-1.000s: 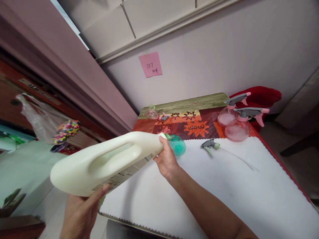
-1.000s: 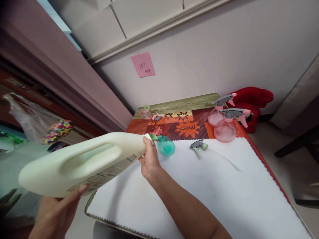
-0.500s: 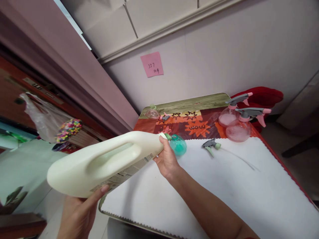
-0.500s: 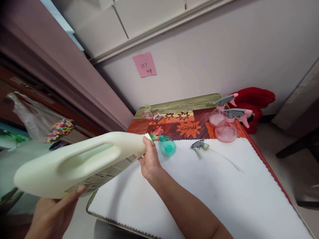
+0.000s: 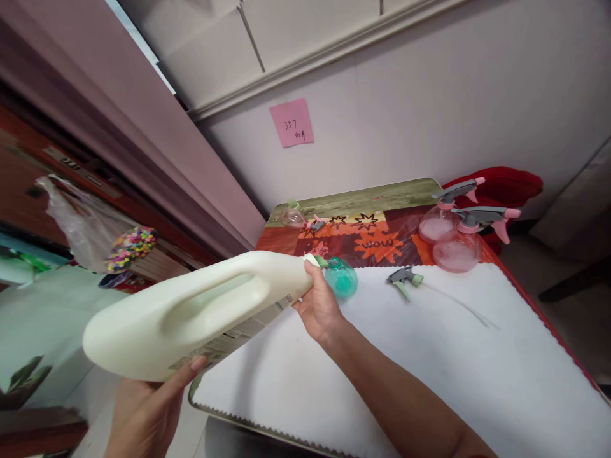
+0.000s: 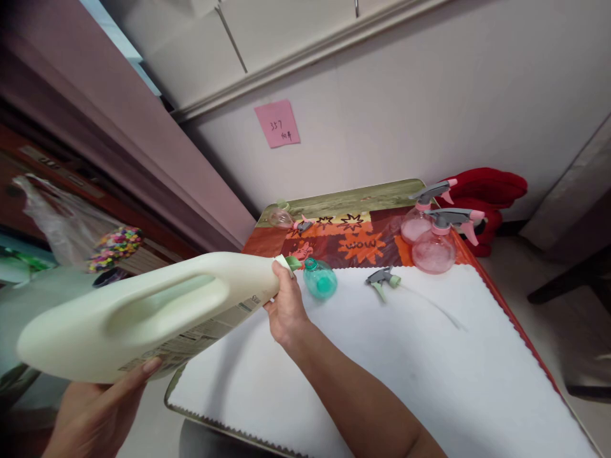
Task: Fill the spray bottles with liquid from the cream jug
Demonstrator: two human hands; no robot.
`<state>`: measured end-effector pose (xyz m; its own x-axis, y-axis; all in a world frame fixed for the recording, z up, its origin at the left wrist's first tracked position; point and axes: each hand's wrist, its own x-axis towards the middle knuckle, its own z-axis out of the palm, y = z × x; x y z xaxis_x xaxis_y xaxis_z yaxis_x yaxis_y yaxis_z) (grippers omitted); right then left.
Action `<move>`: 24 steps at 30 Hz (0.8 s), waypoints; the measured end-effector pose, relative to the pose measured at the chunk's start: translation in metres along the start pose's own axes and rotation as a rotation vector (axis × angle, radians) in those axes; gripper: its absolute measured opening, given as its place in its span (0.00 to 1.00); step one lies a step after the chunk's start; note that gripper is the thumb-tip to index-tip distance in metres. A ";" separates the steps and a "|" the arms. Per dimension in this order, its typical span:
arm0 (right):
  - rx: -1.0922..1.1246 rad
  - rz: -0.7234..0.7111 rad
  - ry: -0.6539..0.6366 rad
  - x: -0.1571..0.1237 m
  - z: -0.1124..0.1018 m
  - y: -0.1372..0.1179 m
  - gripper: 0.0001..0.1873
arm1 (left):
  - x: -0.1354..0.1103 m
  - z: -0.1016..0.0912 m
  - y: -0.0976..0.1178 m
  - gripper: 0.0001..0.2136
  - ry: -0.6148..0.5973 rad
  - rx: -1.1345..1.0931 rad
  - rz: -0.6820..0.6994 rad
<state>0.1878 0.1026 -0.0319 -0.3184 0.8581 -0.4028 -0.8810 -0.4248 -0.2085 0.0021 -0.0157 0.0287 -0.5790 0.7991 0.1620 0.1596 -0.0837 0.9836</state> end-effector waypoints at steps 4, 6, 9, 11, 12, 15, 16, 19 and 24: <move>0.001 0.008 0.000 0.000 0.000 0.000 0.17 | 0.000 -0.002 0.000 0.36 -0.013 -0.004 0.012; -0.001 0.009 -0.005 0.000 0.001 -0.001 0.17 | -0.001 -0.003 0.000 0.36 -0.010 0.004 0.010; -0.007 0.007 -0.010 -0.001 0.001 -0.001 0.18 | -0.002 -0.003 0.000 0.37 -0.006 0.014 0.017; -0.008 0.006 -0.008 -0.001 0.001 -0.001 0.18 | -0.002 -0.003 0.000 0.38 -0.021 0.009 0.021; -0.008 0.006 -0.007 -0.001 0.001 -0.001 0.18 | -0.002 -0.003 0.001 0.38 -0.029 0.006 0.023; -0.010 0.005 -0.014 -0.002 0.002 -0.001 0.18 | -0.003 -0.002 0.001 0.39 -0.029 0.016 0.025; -0.011 0.005 -0.016 -0.002 0.002 -0.002 0.18 | -0.003 -0.002 0.002 0.40 -0.025 0.020 0.026; -0.011 0.008 -0.016 -0.002 0.002 -0.002 0.18 | -0.002 -0.001 0.002 0.41 -0.010 0.018 0.016; -0.004 0.011 -0.018 -0.002 0.001 -0.001 0.17 | -0.001 -0.001 0.002 0.42 0.011 0.007 0.007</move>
<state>0.1892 0.1015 -0.0295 -0.3347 0.8582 -0.3891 -0.8758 -0.4357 -0.2078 0.0022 -0.0175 0.0307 -0.5867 0.7917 0.1701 0.1691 -0.0856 0.9819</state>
